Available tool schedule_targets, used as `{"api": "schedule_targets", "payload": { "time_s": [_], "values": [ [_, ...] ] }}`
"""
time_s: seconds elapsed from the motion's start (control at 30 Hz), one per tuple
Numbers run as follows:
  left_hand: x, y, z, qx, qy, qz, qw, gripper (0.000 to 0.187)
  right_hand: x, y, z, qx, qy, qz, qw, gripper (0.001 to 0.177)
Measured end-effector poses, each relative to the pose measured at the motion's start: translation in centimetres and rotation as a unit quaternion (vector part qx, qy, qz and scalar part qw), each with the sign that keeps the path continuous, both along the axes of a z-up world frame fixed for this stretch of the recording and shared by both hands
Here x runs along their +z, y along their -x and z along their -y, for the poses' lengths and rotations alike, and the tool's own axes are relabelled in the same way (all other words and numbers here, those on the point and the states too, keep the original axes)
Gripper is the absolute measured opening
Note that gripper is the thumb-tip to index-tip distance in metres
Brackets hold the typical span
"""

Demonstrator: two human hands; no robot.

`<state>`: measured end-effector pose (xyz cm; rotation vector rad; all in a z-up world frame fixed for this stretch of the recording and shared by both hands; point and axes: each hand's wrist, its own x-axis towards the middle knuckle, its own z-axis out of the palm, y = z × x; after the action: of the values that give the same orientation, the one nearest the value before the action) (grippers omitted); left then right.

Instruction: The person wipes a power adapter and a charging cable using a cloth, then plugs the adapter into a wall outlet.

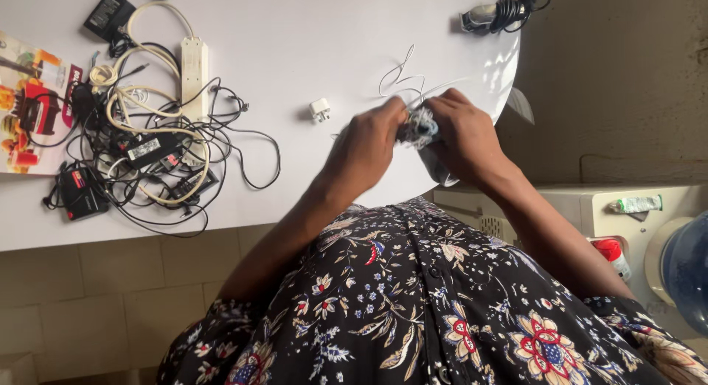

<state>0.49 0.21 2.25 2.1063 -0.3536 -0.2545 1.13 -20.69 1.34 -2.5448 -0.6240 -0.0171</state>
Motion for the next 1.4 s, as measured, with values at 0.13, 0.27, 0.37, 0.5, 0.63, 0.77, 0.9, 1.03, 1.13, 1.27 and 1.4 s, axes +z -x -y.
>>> {"api": "schedule_targets", "payload": {
  "time_s": [0.13, 0.27, 0.37, 0.5, 0.63, 0.77, 0.9, 1.03, 1.13, 1.27, 1.4],
  "values": [
    [-2.0, -0.9, -2.6, -0.005, -0.002, 0.006, 1.0, 0.013, -3.1, -1.0, 2.1, -0.003, 0.024, 0.087, 0.996, 0.035],
    [-4.6, -1.5, -11.9, 0.081, 0.331, 0.132, 0.931, 0.027, -8.2, -2.2, 6.5, -0.074, 0.05, 0.062, 0.994, 0.043],
    [-1.1, 1.7, -21.0, 0.282, 0.407, 0.11, 0.862, 0.026, -11.4, -1.6, 9.3, -0.141, 0.088, -0.04, 0.985, 0.034],
    [-0.4, 5.0, -22.1, 0.246, 0.384, 0.078, 0.886, 0.02, -14.1, -0.9, 9.0, -0.176, -0.011, -0.195, 0.965, 0.039],
    [-4.6, 3.0, -15.9, 0.253, 0.376, -0.03, 0.891, 0.02, -13.8, -1.6, 4.6, -0.086, -0.116, -0.199, 0.969, 0.065],
    [-5.8, 1.0, -8.9, 0.173, 0.294, -0.049, 0.939, 0.022, -8.6, -1.4, 0.3, -0.016, -0.132, -0.297, 0.946, 0.08],
    [-5.2, -0.3, -4.6, 0.102, 0.062, 0.015, 0.993, 0.016, -4.2, -1.1, -2.2, 0.101, -0.379, -0.44, 0.808, 0.074],
    [-7.2, 0.9, -1.1, -0.032, -0.026, 0.039, 0.998, 0.019, -3.7, -0.2, -2.5, 0.005, -0.548, -0.401, 0.734, 0.052],
    [-10.5, 1.6, -0.8, -0.055, 0.057, -0.001, 0.997, 0.021, -5.4, 0.8, -1.2, -0.056, -0.588, -0.383, 0.71, 0.043],
    [-17.2, -1.8, -3.1, 0.1, 0.124, -0.176, 0.971, 0.018, -5.9, 2.6, 1.0, -0.12, -0.593, -0.359, 0.71, 0.038],
    [-23.5, -6.9, -8.5, 0.218, -0.011, 0.06, 0.974, 0.026, -4.7, 4.3, 2.1, -0.18, -0.51, -0.334, 0.772, 0.04]
  ]
}}
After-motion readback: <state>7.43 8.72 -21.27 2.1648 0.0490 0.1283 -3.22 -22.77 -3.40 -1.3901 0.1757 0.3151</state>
